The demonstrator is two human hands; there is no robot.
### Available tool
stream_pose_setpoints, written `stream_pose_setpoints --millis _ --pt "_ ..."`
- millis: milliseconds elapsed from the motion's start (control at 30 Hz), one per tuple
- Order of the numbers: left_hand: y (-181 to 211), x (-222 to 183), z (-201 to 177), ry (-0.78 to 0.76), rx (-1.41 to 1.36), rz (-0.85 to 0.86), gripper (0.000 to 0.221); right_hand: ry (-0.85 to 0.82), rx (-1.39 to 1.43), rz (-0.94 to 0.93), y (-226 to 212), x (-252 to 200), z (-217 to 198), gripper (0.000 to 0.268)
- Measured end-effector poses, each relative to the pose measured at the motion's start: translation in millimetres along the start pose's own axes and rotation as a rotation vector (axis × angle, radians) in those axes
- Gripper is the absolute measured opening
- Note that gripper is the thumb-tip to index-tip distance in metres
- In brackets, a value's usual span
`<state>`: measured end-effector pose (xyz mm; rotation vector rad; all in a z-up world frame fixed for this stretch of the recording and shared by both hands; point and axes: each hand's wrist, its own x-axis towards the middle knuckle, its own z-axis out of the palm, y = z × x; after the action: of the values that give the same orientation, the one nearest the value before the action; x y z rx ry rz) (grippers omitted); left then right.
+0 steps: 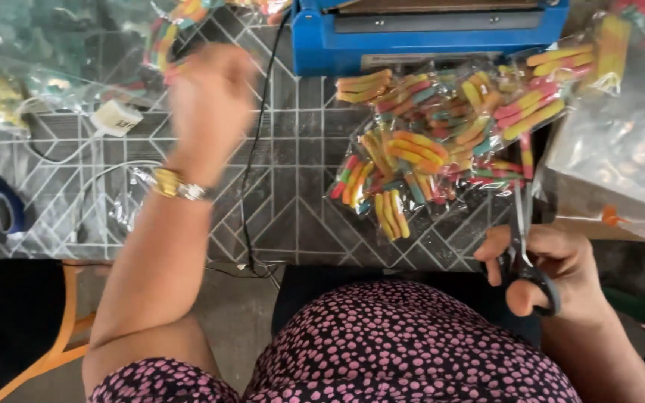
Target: Trimming the excess plastic packaging from individually wrapped candy strips using scissors at a packaging workstation.
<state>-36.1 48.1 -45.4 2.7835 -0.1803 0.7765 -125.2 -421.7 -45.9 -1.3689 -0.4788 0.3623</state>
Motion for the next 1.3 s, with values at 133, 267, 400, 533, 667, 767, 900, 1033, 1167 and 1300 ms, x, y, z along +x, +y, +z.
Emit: stream_pose_setpoints --millis 133,267,400,533,667,767,900,1033,1167,1300 --pt "-75.9 0.4 -3.0 -0.251 0.172 -0.207 0.029 -0.080 -0.065 0.090 -10.3 12.6 18.4 0.063" --pt "-73.2 9.1 -0.2 -0.498 0.221 -0.415 0.036 -0.145 -0.092 0.118 -13.3 14.5 25.7 0.059" --pt "-82.2 13.7 9.9 -0.510 0.239 -0.347 0.039 -0.150 -0.141 0.151 -14.3 9.4 21.9 0.063" --pt "-52.1 30.5 -20.6 -0.429 -0.035 -0.250 0.030 -0.154 -0.122 0.134 -13.3 11.9 22.8 0.062" --pt "-29.6 47.8 -38.2 -0.088 -0.660 -0.130 0.022 -0.172 -0.115 0.163 -5.2 15.4 22.7 0.059" --pt "-1.8 49.6 -43.7 0.090 -0.610 0.029 0.032 -0.228 -0.123 0.160 -6.6 22.0 28.6 0.059" --pt "72.4 46.3 -63.8 0.218 -0.635 0.132 0.020 -0.285 -0.305 0.145 -13.4 32.6 35.1 0.067" --pt "134.5 37.4 -82.8 -0.077 -1.050 0.034 0.020 -0.305 -0.358 0.173 -26.4 41.8 37.2 0.078" --pt "156.3 38.5 -88.3 -0.647 -1.319 -0.114 0.048 -0.308 -0.403 0.146 -31.7 45.6 33.8 0.075" --pt "164.7 40.5 -85.3 -0.859 -1.167 -0.104 0.075 -0.329 -0.434 0.204 -34.7 47.8 33.4 0.071"
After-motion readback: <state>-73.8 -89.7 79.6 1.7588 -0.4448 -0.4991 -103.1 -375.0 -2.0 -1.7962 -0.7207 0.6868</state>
